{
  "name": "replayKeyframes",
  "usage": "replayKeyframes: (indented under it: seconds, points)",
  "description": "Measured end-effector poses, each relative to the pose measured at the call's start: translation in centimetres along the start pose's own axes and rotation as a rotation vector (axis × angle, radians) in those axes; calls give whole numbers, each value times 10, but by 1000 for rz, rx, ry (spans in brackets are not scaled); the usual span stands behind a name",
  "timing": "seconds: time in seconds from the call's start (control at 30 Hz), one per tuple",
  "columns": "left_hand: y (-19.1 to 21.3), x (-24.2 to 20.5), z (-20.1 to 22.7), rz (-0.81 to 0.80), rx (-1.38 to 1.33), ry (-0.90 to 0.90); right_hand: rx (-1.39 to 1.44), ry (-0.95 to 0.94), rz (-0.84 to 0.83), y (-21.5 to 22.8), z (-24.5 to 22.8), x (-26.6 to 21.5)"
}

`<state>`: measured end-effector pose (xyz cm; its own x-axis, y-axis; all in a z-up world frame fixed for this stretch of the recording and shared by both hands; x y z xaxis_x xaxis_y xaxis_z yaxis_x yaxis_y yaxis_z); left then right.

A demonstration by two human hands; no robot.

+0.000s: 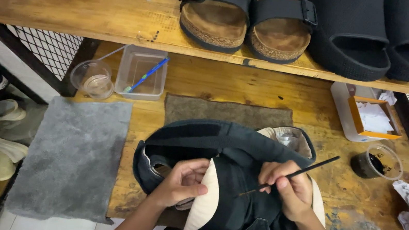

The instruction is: The person paints the black upper part of a shoe with a small brush, repeatedly dipping the brush into a container of black paint. The shoe is held in the left hand while the right hand applies the paint to the surface.

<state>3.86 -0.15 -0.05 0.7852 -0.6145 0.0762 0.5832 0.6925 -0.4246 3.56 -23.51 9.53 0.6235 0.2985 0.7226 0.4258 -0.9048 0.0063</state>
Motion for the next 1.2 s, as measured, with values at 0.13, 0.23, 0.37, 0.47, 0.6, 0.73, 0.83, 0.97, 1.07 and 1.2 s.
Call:
replayKeyframes:
  seconds: [0.13,0.23,0.37,0.47,0.6,0.73,0.83,0.97,1.07,1.2]
  points:
    - [1,1,-1,1,-21,4,-6,-34,-58,-1,1,-3]
    - [0,1,0,2,-35,2,8,-40,-35,1,3,-5]
    - [0,2,2,16,10,1,16,-30,-49,0,4,-6]
    - [-1,2,4,8,2,3,-1,-28,-61,-2,3,-4]
    - [0,2,1,2,-10,-1,-64,34,-120,-4,1,-2]
    - [0,2,1,8,-13,8,-154,90,-131,-4,-1,-3]
    - [3,2,-5,7,-37,2,-184,124,-61,9,4,-19]
    - [15,0,-25,76,2,47,-293,295,98,28,-7,-20]
    - [27,-2,-44,77,-4,26,-521,386,468,73,-25,-30]
    - [55,-7,-81,219,60,85,-886,398,945,188,-37,-73]
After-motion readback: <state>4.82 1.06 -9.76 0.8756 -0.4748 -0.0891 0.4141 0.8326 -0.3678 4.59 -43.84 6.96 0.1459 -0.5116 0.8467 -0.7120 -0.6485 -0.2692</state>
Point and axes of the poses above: each hand's wrist, its own x-axis towards the middle knuckle, its own y-axis out of the back of the hand, z = x × y, the point moved 3 cm from there along x, towards the middle knuckle, and after that the axes turned 9 degrees about y, right-handed, at the moved point
